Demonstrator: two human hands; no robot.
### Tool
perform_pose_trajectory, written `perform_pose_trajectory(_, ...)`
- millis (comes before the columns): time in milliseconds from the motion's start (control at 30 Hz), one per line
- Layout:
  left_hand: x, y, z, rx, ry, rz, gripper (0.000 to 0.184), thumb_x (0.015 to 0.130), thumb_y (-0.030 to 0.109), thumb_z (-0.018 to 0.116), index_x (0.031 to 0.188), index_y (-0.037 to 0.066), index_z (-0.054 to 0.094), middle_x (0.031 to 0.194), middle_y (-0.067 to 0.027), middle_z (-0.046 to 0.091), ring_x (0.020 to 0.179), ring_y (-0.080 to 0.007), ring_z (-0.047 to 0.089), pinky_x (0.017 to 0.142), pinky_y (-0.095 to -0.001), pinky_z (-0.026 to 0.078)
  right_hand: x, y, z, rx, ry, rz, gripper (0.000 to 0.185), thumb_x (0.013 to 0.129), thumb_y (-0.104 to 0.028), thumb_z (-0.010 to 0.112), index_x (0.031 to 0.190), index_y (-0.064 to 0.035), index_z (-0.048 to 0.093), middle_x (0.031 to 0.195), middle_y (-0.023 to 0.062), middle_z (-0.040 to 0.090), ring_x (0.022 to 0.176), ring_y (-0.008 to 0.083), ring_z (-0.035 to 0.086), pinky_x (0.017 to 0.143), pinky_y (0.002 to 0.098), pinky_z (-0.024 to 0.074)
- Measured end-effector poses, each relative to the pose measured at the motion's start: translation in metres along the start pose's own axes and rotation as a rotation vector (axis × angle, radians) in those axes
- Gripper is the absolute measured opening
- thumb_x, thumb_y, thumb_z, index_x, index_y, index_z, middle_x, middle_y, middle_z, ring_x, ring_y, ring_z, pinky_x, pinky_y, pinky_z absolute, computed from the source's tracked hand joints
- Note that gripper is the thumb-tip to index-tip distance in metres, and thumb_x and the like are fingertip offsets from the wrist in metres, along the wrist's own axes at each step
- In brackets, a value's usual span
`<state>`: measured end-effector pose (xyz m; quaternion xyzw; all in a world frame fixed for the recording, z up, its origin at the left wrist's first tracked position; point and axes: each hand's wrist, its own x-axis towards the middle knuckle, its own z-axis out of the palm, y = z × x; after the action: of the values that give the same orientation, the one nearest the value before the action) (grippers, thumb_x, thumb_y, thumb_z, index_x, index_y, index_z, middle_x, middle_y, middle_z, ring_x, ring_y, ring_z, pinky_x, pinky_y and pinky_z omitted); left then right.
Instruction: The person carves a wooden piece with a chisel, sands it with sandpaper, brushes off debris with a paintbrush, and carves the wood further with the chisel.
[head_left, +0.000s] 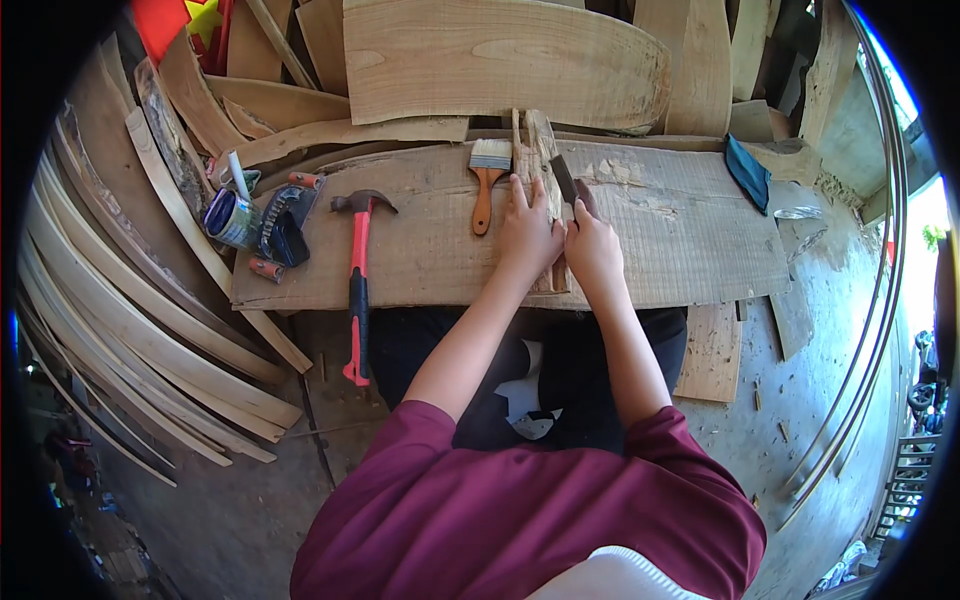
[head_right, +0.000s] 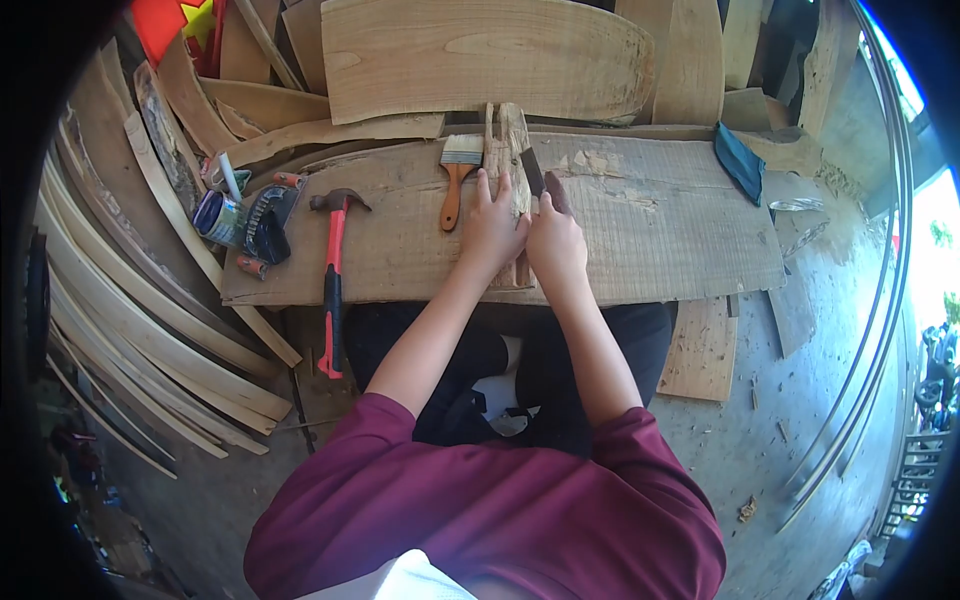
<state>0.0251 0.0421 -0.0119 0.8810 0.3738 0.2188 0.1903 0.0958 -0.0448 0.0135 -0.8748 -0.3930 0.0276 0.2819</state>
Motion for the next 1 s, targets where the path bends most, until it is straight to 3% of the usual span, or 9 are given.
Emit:
perform_pose_trajectory(167, 0.0, 0.0, 0.003, -0.008, 0.029, -0.002, 0.079, 0.078, 0.028, 0.064, 0.145, 0.007, 0.028, 0.148, -0.0303, 0.02, 0.109, -0.0466, 0.055, 0.089, -0.0461, 0.049, 0.006, 0.039, 0.019, 0.159, 0.166, -0.219, 0.042, 0.089, -0.021, 0.057, 0.127, -0.0038, 0.055, 0.082, 0.0241, 0.066, 0.072, 0.0375, 0.067, 0.063, 0.0454, 0.0533)
perform_pose_trajectory(233, 0.001, -0.003, 0.007, 0.003, 0.048, 0.014, 0.078, 0.078, 0.028, 0.064, 0.145, 0.007, 0.028, 0.148, -0.0302, 0.02, 0.109, -0.0467, 0.055, 0.088, -0.0461, 0.049, 0.011, 0.042, 0.024, 0.415, -0.064, 0.004, 0.041, 0.089, -0.025, 0.055, 0.124, -0.0017, 0.056, 0.098, 0.0285, 0.064, 0.087, 0.041, 0.065, 0.077, 0.0457, 0.0512)
perform_pose_trajectory(333, 0.0, 0.002, -0.002, -0.031, -0.006, -0.016, 0.078, 0.079, 0.027, 0.064, 0.145, 0.007, 0.028, 0.149, -0.0295, 0.02, 0.115, -0.0461, 0.049, 0.09, -0.0455, 0.049, 0.018, 0.037, 0.028, 0.515, -0.066, 0.006, 0.04, 0.091, -0.026, 0.053, 0.123, -0.0022, 0.057, 0.098, 0.0282, 0.064, 0.09, 0.0412, 0.064, 0.081, 0.0456, 0.0501)
perform_pose_trajectory(433, -0.001, 0.004, -0.006, -0.069, -0.064, -0.047, 0.078, 0.079, 0.025, 0.064, 0.145, 0.006, 0.027, 0.149, -0.0288, 0.019, 0.122, -0.0452, 0.044, 0.092, -0.0449, 0.048, 0.019, 0.012, 0.002, 0.475, -0.216, 0.212, 0.04, 0.092, -0.026, 0.05, 0.126, -0.0039, 0.055, 0.1, 0.0284, 0.064, 0.092, 0.0423, 0.063, 0.082, 0.0456, 0.0497)
perform_pose_trajectory(533, 0.0, 0.003, -0.005, -0.055, -0.05, -0.037, 0.078, 0.079, 0.025, 0.064, 0.145, 0.006, 0.027, 0.149, -0.0293, 0.02, 0.121, -0.0453, 0.045, 0.091, -0.0451, 0.048, 0.021, 0.021, 0.017, 0.356, -0.071, 0.046, 0.04, 0.094, -0.026, 0.046, 0.127, -0.0057, 0.054, 0.099, 0.028, 0.064, 0.09, 0.0421, 0.063, 0.078, 0.0467, 0.0511)
perform_pose_trajectory(700, 0.001, -0.001, 0.001, -0.025, -0.032, -0.003, 0.079, 0.079, 0.027, 0.064, 0.144, 0.004, 0.027, 0.147, -0.0312, 0.021, 0.121, -0.0456, 0.045, 0.091, -0.0459, 0.049, 0.02, 0.002, 0.006, 0.127, -0.026, 0.027, 0.04, 0.094, -0.025, 0.044, 0.127, -0.0054, 0.054, 0.093, 0.0275, 0.065, 0.088, 0.042, 0.064, 0.076, 0.0494, 0.0517)
perform_pose_trajectory(767, 0.0, -0.003, 0.004, 0.026, 0.046, 0.052, 0.083, 0.076, 0.031, 0.068, 0.143, 0.002, 0.029, 0.145, -0.0342, 0.022, 0.108, -0.0481, 0.055, 0.089, -0.0456, 0.049, 0.027, -0.005, 0.008, 0.088, -0.014, 0.046, 0.04, 0.094, -0.025, 0.044, 0.127, -0.0055, 0.054, 0.091, 0.0275, 0.065, 0.087, 0.0421, 0.064, 0.076, 0.0503, 0.0516)
perform_pose_trajectory(900, -0.002, -0.001, -0.002, 0.007, 0.017, 0.048, 0.084, 0.075, 0.034, 0.069, 0.143, 0.002, 0.03, 0.145, -0.0346, 0.022, 0.11, -0.0481, 0.054, 0.09, -0.0459, 0.048, 0.033, -0.008, 0.011, 0.095, -0.03, 0.058, 0.04, 0.093, -0.025, 0.044, 0.126, -0.0052, 0.054, 0.091, 0.0275, 0.065, 0.088, 0.0435, 0.064, 0.077, 0.051, 0.0512)
perform_pose_trajectory(1000, -0.001, 0.003, -0.006, -0.022, -0.034, 0.015, 0.079, 0.079, 0.029, 0.065, 0.144, 0.002, 0.027, 0.147, -0.0329, 0.02, 0.121, -0.0474, 0.045, 0.092, -0.0457, 0.048, 0.025, 0.0, 0.014, 0.135, 0.005, 0.031, 0.038, 0.093, -0.023, 0.045, 0.123, -0.0041, 0.056, 0.09, 0.0281, 0.065, 0.087, 0.0441, 0.063, 0.077, 0.0512, 0.051)
